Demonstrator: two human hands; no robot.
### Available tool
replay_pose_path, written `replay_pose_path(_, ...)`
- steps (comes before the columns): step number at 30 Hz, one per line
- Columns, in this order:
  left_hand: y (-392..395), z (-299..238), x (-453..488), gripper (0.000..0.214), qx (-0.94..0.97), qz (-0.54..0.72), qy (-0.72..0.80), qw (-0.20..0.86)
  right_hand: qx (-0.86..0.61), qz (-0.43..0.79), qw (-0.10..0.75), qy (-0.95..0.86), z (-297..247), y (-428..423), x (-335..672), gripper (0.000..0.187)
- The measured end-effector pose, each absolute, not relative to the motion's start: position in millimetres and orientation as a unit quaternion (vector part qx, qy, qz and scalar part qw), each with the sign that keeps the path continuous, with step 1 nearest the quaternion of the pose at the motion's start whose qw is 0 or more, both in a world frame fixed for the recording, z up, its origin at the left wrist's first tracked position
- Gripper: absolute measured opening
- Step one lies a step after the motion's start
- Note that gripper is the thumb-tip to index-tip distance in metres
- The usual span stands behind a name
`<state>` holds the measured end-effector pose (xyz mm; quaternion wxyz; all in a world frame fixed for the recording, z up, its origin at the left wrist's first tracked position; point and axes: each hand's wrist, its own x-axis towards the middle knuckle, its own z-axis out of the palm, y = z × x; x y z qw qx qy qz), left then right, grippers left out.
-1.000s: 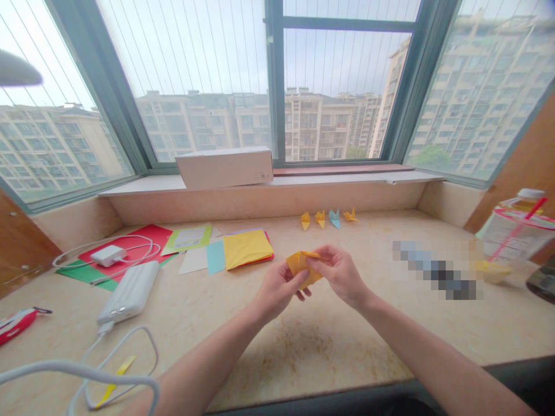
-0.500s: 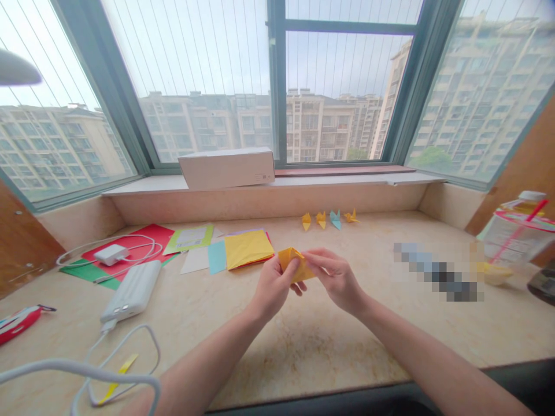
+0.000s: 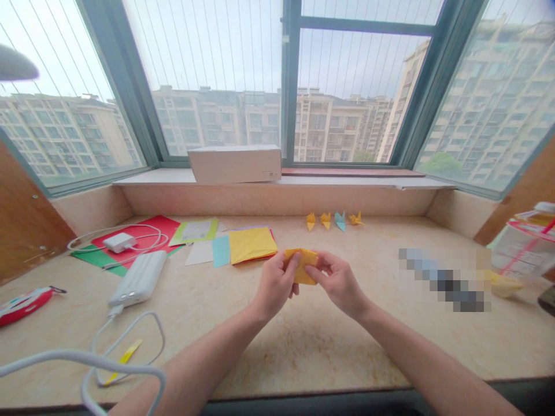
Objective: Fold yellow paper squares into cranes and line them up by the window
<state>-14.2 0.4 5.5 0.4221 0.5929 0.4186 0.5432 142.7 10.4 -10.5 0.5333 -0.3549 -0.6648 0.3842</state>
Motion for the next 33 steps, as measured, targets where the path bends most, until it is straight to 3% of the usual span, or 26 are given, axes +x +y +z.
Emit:
replay_pose_path(5, -1, 8, -16, 0.033, 0.617, 0.532, 0.457, 0.358, -0.353, 0.436, 0.508, -0.653, -8, 9, 142, 0.025)
replay_pose_path(12, -4, 10, -17, 0.032, 0.675, 0.526, 0.445, 0.265, -0.353, 0.494, 0.508, -0.612, -3, 8, 140, 0.031)
replay_pose_path(20, -2, 6, -14, 0.039, 0.631, 0.499, 0.419, 0.421, -0.343, 0.532, 0.528, -0.566, 1, 12, 144, 0.031)
replay_pose_path(33, -3, -2, -10, 0.027, 0.647, 0.486, 0.404, 0.427, -0.351, 0.464, 0.619, -0.528, -8, 12, 139, 0.035)
